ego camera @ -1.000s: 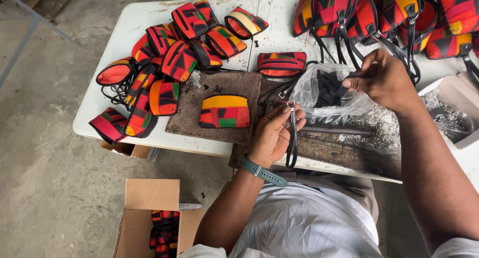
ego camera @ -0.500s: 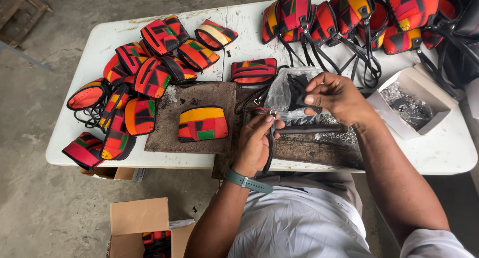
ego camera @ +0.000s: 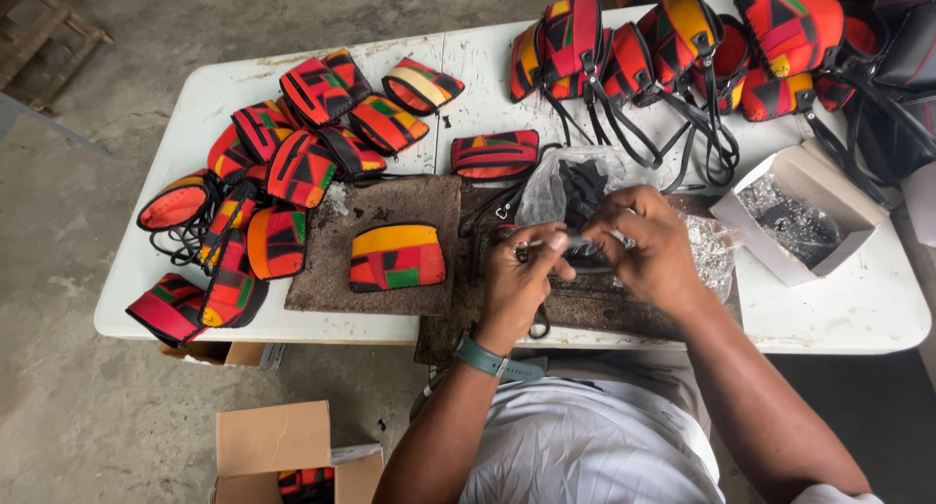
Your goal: The person attaches black straps and hardware to colorful patchwork fabric pouches at a workbench, threading and securing strap ends onto each bag one at a time. They then use a lighter to heat-treat or seal strap ends and place finished pouches aside.
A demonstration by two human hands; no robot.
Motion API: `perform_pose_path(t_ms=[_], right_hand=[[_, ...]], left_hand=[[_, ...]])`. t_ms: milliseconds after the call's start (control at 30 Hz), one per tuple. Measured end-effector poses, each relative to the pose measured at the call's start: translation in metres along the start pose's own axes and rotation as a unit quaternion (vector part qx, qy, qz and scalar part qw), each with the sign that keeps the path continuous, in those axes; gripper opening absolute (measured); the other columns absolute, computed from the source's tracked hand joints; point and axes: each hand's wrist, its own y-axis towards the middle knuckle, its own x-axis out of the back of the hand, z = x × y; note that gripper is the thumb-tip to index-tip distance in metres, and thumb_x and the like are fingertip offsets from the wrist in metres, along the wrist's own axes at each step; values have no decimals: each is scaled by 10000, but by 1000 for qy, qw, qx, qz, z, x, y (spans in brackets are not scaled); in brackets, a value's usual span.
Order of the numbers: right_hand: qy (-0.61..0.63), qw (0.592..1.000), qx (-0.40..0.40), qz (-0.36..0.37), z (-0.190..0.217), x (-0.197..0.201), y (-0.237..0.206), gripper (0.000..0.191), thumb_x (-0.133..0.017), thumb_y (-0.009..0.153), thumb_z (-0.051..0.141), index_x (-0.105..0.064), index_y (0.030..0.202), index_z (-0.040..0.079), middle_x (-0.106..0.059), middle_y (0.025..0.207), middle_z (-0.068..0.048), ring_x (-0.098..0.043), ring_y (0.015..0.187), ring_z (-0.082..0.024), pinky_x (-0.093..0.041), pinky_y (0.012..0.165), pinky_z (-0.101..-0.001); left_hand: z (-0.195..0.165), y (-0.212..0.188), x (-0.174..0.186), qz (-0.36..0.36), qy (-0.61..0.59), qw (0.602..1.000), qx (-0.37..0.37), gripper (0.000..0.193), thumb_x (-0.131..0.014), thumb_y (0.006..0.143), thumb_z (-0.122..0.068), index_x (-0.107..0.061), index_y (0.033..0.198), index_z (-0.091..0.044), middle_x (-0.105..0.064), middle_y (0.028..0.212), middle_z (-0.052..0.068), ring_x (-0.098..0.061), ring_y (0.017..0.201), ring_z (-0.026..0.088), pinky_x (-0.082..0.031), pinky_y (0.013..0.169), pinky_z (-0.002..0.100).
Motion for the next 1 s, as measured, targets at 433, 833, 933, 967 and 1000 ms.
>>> perform_pose_path(t_ms=[433,833,933,967,1000], right_hand=[[64,996,-51,-47,26,-2,-16,237,-800,861,34,-702,1076,17,-691,1139,-122,-697,1072,-252,-555,915,-333],[559,763,-319,-58,-10,-15,-36,360,-696,945,-76,-565,1264,27,-705,969,-151,-715,870,-219,-593,782,-337],[610,724,-309,-90,-16,-20,-40,346,-702,932,-96,-514,1163,79,-695,916,-142,-707,803,-203,-581,726,-308],[620,718,-301,-94,-15,-22,-41,341,-702,928,-95,-505,1139,87,-694,914,-145,-708,801,-201,-582,721,-303],[630,712,-293,-99,-14,-24,-41,339,-702,925,-95,-496,1115,95,-693,913,-149,-708,800,-199,-582,715,-298]], left_hand=[[-6,-16,14,70,91,987,-109,237,-672,1024,-226,-719,1119,-14,-743,826,22,-514,636,3,-402,576,191],[-14,-25,18,91,153,982,-66,214,-639,1018,-247,-719,1041,-51,-739,777,3,-458,582,1,-381,519,207],[-15,-28,20,114,149,980,-59,227,-634,1030,-263,-712,1038,-51,-734,771,6,-449,564,4,-378,503,206],[-15,-29,21,117,148,980,-61,232,-636,1034,-266,-712,1042,-47,-735,776,9,-459,570,6,-385,509,206],[-16,-30,22,120,147,980,-62,237,-638,1038,-268,-713,1046,-43,-736,780,12,-468,577,8,-393,514,206]])
